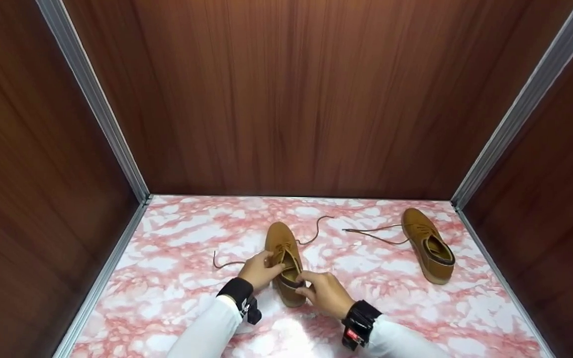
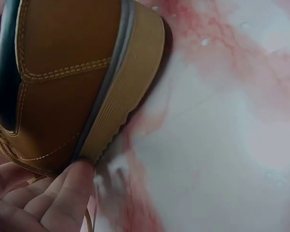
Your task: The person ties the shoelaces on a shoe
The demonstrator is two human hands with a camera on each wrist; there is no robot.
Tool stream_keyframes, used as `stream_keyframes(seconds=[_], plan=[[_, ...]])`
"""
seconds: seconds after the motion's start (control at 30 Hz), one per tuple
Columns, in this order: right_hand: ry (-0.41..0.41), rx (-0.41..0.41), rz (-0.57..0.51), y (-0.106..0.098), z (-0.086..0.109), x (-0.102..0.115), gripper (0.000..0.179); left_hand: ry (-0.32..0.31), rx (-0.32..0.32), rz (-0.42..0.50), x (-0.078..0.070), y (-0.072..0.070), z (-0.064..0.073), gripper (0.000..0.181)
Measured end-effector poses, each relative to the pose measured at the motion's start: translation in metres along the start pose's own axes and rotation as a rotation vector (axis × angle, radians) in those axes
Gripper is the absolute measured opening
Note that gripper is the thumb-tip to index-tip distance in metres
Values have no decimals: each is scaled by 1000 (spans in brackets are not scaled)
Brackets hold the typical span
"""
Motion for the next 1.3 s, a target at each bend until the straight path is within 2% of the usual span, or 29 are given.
stream_keyframes(seconds=[0.27, 0.43, 0.57, 0.77, 0.87, 1.0, 1.13, 1.3], plan=[[-20, 82, -45, -3, 10, 7, 16, -2, 92, 0, 4, 3, 12, 66], [-52, 151, -108, -6, 14, 10, 18, 37, 110, -66, 2, 4, 19, 68], [-69, 195, -169, -8, 19, 10, 25, 60, 152, -59, 3, 7, 24, 67], [22, 231, -349, -8, 29, 3, 29, 63, 189, -28, 5, 9, 33, 62], [59, 221, -433, -8, 32, -2, 26, 62, 198, -21, 5, 9, 38, 59], [110, 189, -521, -9, 34, -10, 19, 70, 193, -54, 5, 8, 43, 58], [165, 165, -502, -9, 35, -20, 16, 75, 189, -86, 5, 7, 47, 55], [262, 110, -454, -6, 36, -33, 25, 34, 227, -85, 8, 9, 51, 53]])
Point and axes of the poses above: each hand's wrist, its own z-axis away from the middle knuckle, its own y-axis out of the palm, x = y × z, the point moved 6 cm from there along -z, towards the middle knuckle, and after that the axes turned 14 degrees about -y, right-handed, at the moved point
